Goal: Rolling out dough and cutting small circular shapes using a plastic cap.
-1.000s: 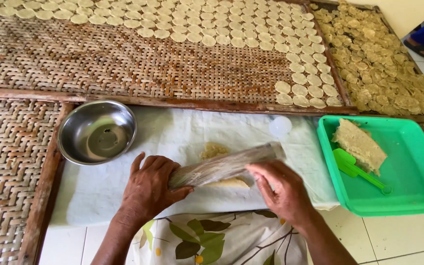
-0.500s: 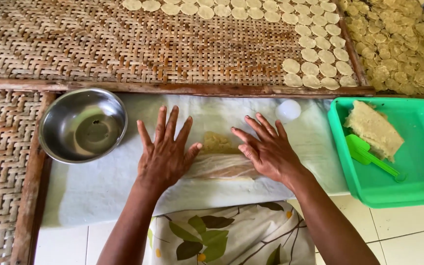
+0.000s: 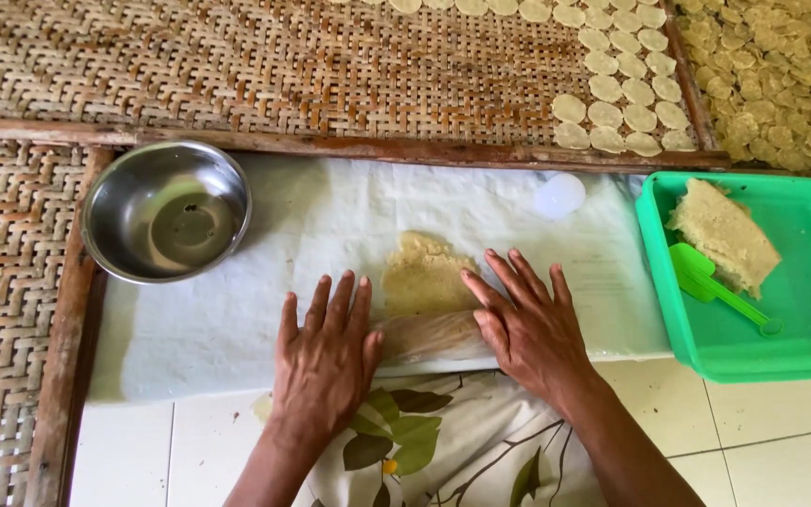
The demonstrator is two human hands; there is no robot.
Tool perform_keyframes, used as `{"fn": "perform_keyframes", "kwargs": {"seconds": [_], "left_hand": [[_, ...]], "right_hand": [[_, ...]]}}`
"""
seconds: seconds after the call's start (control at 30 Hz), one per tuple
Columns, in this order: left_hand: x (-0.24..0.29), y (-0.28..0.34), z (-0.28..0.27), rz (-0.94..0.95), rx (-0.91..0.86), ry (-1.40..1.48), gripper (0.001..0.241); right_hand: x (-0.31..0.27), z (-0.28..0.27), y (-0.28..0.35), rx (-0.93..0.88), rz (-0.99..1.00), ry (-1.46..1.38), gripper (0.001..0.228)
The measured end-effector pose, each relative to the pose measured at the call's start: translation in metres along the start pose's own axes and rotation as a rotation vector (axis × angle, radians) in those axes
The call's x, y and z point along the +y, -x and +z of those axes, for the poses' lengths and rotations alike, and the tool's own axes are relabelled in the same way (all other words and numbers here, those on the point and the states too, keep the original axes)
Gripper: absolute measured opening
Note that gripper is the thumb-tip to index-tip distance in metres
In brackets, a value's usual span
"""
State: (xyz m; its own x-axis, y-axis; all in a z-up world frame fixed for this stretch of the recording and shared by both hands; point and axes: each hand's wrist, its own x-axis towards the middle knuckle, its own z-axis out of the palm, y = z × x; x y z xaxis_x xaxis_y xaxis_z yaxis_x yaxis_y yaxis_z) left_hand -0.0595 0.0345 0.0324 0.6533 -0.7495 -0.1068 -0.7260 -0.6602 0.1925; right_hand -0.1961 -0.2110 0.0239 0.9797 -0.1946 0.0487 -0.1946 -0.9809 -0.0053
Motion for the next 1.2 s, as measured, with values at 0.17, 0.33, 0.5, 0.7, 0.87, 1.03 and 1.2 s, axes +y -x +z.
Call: {"fn": "perform_keyframes", "kwargs": {"seconds": [0.17,0.33,0.5,0.7,0.87,1.03,1.2], "left_hand": [[-0.006,-0.024,-0.005,0.035,0.017,-0.042,0.063],[-0.017,-0.094,-0.024,0.048,0.138,-0.049,0.062],[-0.021,-0.096,-0.018,0.018,0.116,-0.010,0.066],[-0.015,-0.065,-0.017,-0.022,-0.006,0.027,0.061],[-0.009,-0.046,-0.016,-0.039,-0.060,0.029,0.062],[-0.003,-0.025,-0.011,-0.034,-0.023,0.030,0.062],[0.005,0.010,-0.002,0.051,0.070,0.039,0.063]], "right_hand": [[0.006,0.002,-0.015,-0.006,0.027,-0.014,0.051],[0.026,0.003,-0.069,-0.059,0.143,-0.059,0.050],[0.021,-0.005,-0.078,-0.165,0.181,-0.084,0.052],[0.013,-0.010,-0.067,-0.211,0.135,-0.076,0.054],[0.008,-0.009,-0.051,-0.215,0.110,-0.049,0.055],[-0.001,-0.009,-0.031,-0.175,0.113,-0.041,0.055],[-0.009,-0.004,0.002,0.029,0.061,-0.053,0.056]]}}
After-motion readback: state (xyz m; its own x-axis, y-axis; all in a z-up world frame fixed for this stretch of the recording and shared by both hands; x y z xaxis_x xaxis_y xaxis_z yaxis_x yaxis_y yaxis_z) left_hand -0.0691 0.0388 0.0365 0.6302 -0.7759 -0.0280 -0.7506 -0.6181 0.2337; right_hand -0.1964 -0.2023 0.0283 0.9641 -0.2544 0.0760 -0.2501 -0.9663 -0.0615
